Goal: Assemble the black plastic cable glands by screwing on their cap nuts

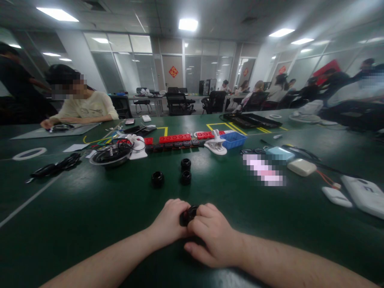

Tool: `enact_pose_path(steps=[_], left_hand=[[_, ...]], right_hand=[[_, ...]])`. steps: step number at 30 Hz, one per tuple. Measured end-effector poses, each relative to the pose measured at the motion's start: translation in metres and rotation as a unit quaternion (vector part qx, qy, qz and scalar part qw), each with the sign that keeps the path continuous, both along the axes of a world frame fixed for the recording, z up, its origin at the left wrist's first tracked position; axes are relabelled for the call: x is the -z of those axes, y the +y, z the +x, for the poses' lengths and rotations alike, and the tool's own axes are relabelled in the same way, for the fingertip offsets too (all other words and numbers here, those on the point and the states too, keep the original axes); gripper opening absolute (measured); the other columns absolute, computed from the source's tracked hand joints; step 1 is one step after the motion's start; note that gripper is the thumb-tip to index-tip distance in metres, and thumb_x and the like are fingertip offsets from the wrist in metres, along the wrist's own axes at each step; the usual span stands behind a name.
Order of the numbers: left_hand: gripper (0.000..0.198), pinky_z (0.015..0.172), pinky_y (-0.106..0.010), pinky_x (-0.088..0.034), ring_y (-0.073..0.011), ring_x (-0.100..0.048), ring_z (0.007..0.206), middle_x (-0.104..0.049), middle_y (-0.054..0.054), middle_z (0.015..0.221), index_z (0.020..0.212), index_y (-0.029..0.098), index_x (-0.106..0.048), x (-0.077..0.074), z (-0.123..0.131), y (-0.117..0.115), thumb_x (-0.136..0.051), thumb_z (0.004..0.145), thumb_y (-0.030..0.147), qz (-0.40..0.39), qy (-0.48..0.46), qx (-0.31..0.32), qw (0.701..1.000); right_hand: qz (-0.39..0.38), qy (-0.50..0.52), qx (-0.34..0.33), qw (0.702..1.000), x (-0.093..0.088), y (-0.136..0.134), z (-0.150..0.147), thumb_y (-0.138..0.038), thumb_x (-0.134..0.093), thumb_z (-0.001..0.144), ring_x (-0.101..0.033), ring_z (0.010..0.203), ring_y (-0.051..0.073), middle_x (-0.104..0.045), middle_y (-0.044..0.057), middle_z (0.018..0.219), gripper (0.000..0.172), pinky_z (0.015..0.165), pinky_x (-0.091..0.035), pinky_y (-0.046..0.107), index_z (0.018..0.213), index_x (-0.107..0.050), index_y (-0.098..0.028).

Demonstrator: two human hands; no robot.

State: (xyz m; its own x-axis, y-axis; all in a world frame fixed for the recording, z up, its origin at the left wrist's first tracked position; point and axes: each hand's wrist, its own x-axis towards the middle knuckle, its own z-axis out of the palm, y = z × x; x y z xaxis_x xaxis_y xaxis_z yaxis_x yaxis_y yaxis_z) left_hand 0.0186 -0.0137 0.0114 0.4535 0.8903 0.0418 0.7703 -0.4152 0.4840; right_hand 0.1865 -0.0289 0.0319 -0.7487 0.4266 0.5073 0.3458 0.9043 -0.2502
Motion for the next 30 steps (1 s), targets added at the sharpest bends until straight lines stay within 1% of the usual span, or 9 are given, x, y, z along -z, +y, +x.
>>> enact_pose_path(steps=[6, 12, 17, 22, 30], left_hand=[[0.02, 0.065, -0.028, -0.034, -0.0166, -0.049, 0.07, -0.054, 0.001, 0.071, 0.066, 0.018, -0.051, -0.002, 0.001, 0.001, -0.064, 0.061, 0.033, -0.014, -0.008, -0.014, 1.0], [0.026, 0.066, -0.028, -0.035, -0.0179, -0.05, 0.073, -0.055, 0.001, 0.074, 0.068, 0.018, -0.051, -0.002, 0.0, 0.001, -0.068, 0.058, 0.036, -0.009, -0.007, -0.008, 1.0], [0.025, 0.066, -0.027, -0.035, -0.0174, -0.05, 0.072, -0.055, 0.001, 0.073, 0.07, 0.019, -0.052, -0.002, -0.001, 0.001, -0.063, 0.063, 0.04, -0.002, -0.008, 0.005, 1.0], [0.031, 0.067, -0.028, -0.035, -0.0177, -0.051, 0.071, -0.057, 0.001, 0.073, 0.075, 0.018, -0.056, -0.003, 0.0, 0.0, -0.065, 0.062, 0.045, 0.001, -0.016, 0.004, 1.0], [0.035, 0.068, -0.029, -0.035, -0.0182, -0.05, 0.072, -0.056, 0.001, 0.075, 0.078, 0.018, -0.057, -0.003, -0.001, 0.0, -0.066, 0.061, 0.048, -0.005, -0.018, 0.002, 1.0]], right_hand=[[-0.003, 0.027, 0.017, 0.999, -0.002, 0.004, 0.002, -0.036, -0.038, 0.082, -0.04, 0.061, 0.015, -0.05, 0.002, 0.062, 0.026, 0.058, -0.029, 0.029, 0.068, -0.05, -0.017], [-0.008, 0.034, 0.046, 0.998, -0.002, 0.008, 0.003, -0.037, -0.037, 0.082, -0.04, 0.061, 0.015, -0.048, 0.003, 0.063, 0.026, 0.058, -0.029, 0.029, 0.071, -0.05, -0.017], [-0.043, 0.046, 0.07, 0.996, 0.0, 0.014, 0.005, -0.034, -0.04, 0.081, -0.04, 0.063, 0.016, -0.049, 0.002, 0.063, 0.021, 0.06, -0.031, 0.029, 0.076, -0.049, -0.017], [-0.07, 0.043, 0.097, 0.992, 0.001, 0.018, 0.006, -0.034, -0.039, 0.082, -0.04, 0.064, 0.016, -0.047, 0.003, 0.065, 0.022, 0.061, -0.032, 0.03, 0.076, -0.049, -0.016], [-0.095, 0.038, 0.099, 0.99, 0.001, 0.02, 0.006, -0.033, -0.04, 0.081, -0.041, 0.067, 0.017, -0.047, 0.003, 0.068, 0.021, 0.062, -0.033, 0.031, 0.08, -0.05, -0.015]])
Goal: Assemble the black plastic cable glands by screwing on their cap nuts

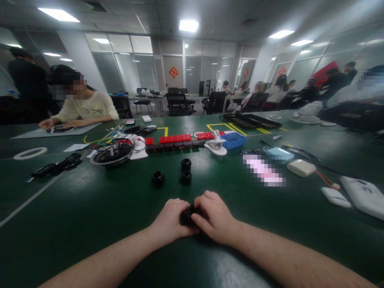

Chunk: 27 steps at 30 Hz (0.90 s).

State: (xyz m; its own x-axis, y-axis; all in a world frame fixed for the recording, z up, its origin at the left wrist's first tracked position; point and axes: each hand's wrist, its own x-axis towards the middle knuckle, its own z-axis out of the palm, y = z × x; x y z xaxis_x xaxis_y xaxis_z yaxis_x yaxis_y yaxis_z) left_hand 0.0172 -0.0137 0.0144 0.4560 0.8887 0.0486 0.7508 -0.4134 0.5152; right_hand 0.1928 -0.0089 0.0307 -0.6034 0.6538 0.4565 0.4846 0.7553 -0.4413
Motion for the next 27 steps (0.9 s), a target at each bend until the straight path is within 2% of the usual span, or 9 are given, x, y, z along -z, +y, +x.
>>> enact_pose_path(steps=[11, 19, 27], left_hand=[[0.037, 0.067, -0.029, -0.035, -0.0185, -0.05, 0.072, -0.056, 0.001, 0.076, 0.077, 0.018, -0.057, 0.0034, -0.0006, 0.0008, -0.069, 0.058, 0.048, 0.005, 0.005, -0.008, 1.0], [0.034, 0.068, -0.03, -0.036, -0.0182, -0.051, 0.072, -0.056, 0.0, 0.075, 0.076, 0.018, -0.056, -0.0009, 0.0005, -0.0008, -0.065, 0.062, 0.048, 0.002, -0.008, 0.001, 1.0], [0.035, 0.067, -0.03, -0.035, -0.0176, -0.05, 0.07, -0.056, 0.0, 0.074, 0.076, 0.018, -0.056, 0.0012, 0.0007, -0.0008, -0.064, 0.062, 0.048, 0.001, -0.015, -0.002, 1.0]], right_hand=[[0.006, -0.016, 0.007, 1.0, -0.0005, 0.0027, -0.0012, -0.036, -0.04, 0.082, -0.041, 0.069, 0.018, -0.05, 0.005, 0.071, 0.024, 0.063, -0.034, 0.032, 0.083, -0.051, -0.014], [0.018, -0.029, -0.01, 0.999, 0.0002, 0.0029, -0.0031, -0.042, -0.036, 0.085, -0.04, 0.072, 0.019, -0.053, 0.006, 0.076, 0.031, 0.066, -0.032, 0.032, 0.087, -0.051, -0.014], [0.041, -0.042, -0.023, 0.998, 0.0, 0.0023, -0.0028, -0.045, -0.033, 0.086, -0.041, 0.073, 0.019, -0.054, 0.007, 0.079, 0.037, 0.066, -0.031, 0.033, 0.094, -0.05, -0.013]])
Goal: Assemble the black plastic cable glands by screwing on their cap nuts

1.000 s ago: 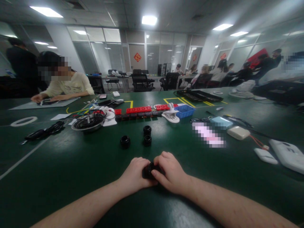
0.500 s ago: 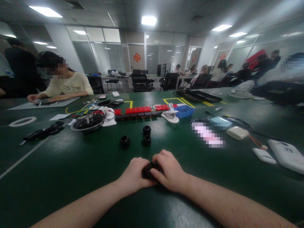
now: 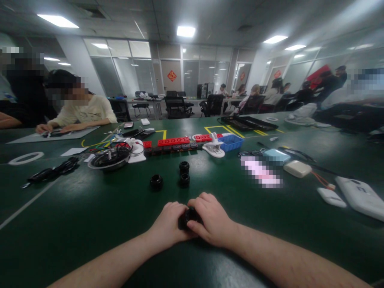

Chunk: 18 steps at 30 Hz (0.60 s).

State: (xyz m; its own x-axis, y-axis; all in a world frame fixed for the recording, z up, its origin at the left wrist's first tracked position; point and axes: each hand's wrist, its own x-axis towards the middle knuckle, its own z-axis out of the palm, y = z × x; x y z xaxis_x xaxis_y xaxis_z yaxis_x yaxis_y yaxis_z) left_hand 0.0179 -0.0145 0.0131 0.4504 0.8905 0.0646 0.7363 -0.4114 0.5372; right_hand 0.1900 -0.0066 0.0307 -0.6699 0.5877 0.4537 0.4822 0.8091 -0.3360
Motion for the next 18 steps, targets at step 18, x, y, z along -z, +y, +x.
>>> enact_pose_path(steps=[18], left_hand=[[0.029, 0.067, -0.03, -0.035, -0.0183, -0.05, 0.071, -0.056, -0.001, 0.075, 0.076, 0.017, -0.056, -0.0015, 0.0014, -0.0001, -0.062, 0.064, 0.044, 0.001, -0.007, 0.002, 1.0]], right_hand=[[-0.009, -0.012, -0.003, 1.0, -0.0021, -0.0033, -0.0032, -0.045, -0.045, 0.08, -0.043, 0.078, 0.021, -0.057, 0.008, 0.085, 0.037, 0.071, -0.034, 0.034, 0.097, -0.052, -0.013]])
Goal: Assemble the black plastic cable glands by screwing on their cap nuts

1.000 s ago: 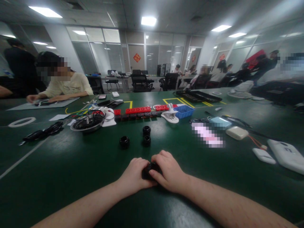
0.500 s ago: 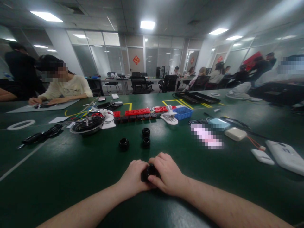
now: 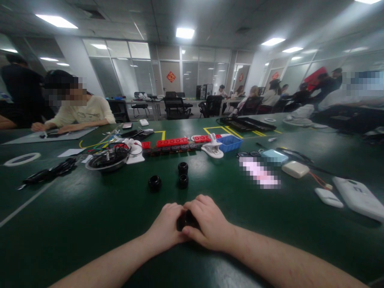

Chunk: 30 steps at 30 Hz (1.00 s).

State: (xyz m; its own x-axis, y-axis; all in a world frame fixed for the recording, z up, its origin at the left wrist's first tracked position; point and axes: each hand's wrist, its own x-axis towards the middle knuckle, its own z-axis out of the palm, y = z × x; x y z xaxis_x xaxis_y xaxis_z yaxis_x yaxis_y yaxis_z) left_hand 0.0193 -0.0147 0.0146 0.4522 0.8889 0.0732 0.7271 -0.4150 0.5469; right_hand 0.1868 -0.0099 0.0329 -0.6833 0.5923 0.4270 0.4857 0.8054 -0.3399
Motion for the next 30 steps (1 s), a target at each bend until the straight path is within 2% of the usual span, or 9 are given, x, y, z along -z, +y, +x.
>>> enact_pose_path(steps=[5, 13, 18, 23, 30], left_hand=[[0.029, 0.069, -0.031, -0.036, -0.019, -0.05, 0.073, -0.057, -0.001, 0.077, 0.078, 0.018, -0.056, 0.0005, -0.0002, -0.0001, -0.063, 0.064, 0.042, -0.004, 0.003, 0.002, 1.0], [0.022, 0.068, -0.031, -0.037, -0.0191, -0.048, 0.072, -0.056, -0.002, 0.076, 0.071, 0.017, -0.054, 0.0022, -0.0011, 0.0003, -0.06, 0.066, 0.038, -0.012, 0.029, -0.021, 0.999], [0.023, 0.067, -0.031, -0.037, -0.0196, -0.048, 0.073, -0.055, -0.002, 0.077, 0.072, 0.017, -0.054, 0.004, -0.0009, 0.001, -0.061, 0.065, 0.039, -0.014, 0.02, -0.027, 0.999], [0.02, 0.069, -0.031, -0.037, -0.0185, -0.048, 0.073, -0.055, -0.001, 0.076, 0.071, 0.017, -0.053, 0.0074, -0.0024, 0.0012, -0.062, 0.065, 0.033, -0.011, 0.02, -0.017, 1.0], [0.018, 0.069, -0.03, -0.037, -0.0185, -0.049, 0.073, -0.056, 0.0, 0.077, 0.072, 0.018, -0.053, 0.0077, -0.0019, 0.0019, -0.062, 0.064, 0.03, -0.009, 0.02, -0.01, 1.0]], right_hand=[[0.0, -0.009, 0.0, 1.0, -0.0005, -0.0002, -0.001, -0.046, -0.048, 0.078, -0.043, 0.078, 0.021, -0.057, 0.008, 0.086, 0.038, 0.071, -0.034, 0.035, 0.097, -0.052, -0.013], [0.023, 0.007, -0.022, 0.999, -0.0007, -0.0018, -0.0052, -0.058, -0.041, 0.078, -0.043, 0.074, 0.019, -0.056, 0.007, 0.08, 0.048, 0.07, -0.034, 0.034, 0.091, -0.054, -0.014], [0.027, 0.001, -0.019, 0.999, -0.0014, -0.0024, -0.0058, -0.056, -0.045, 0.077, -0.043, 0.076, 0.02, -0.056, 0.007, 0.08, 0.045, 0.071, -0.034, 0.035, 0.091, -0.054, -0.014], [0.017, -0.018, -0.015, 1.0, -0.0016, -0.0034, -0.0059, -0.045, -0.055, 0.073, -0.043, 0.079, 0.02, -0.056, 0.007, 0.083, 0.037, 0.073, -0.034, 0.035, 0.094, -0.053, -0.015], [0.013, -0.027, -0.023, 0.999, -0.0018, -0.0045, -0.0061, -0.04, -0.055, 0.074, -0.043, 0.081, 0.021, -0.056, 0.008, 0.086, 0.035, 0.075, -0.034, 0.036, 0.097, -0.053, -0.014]])
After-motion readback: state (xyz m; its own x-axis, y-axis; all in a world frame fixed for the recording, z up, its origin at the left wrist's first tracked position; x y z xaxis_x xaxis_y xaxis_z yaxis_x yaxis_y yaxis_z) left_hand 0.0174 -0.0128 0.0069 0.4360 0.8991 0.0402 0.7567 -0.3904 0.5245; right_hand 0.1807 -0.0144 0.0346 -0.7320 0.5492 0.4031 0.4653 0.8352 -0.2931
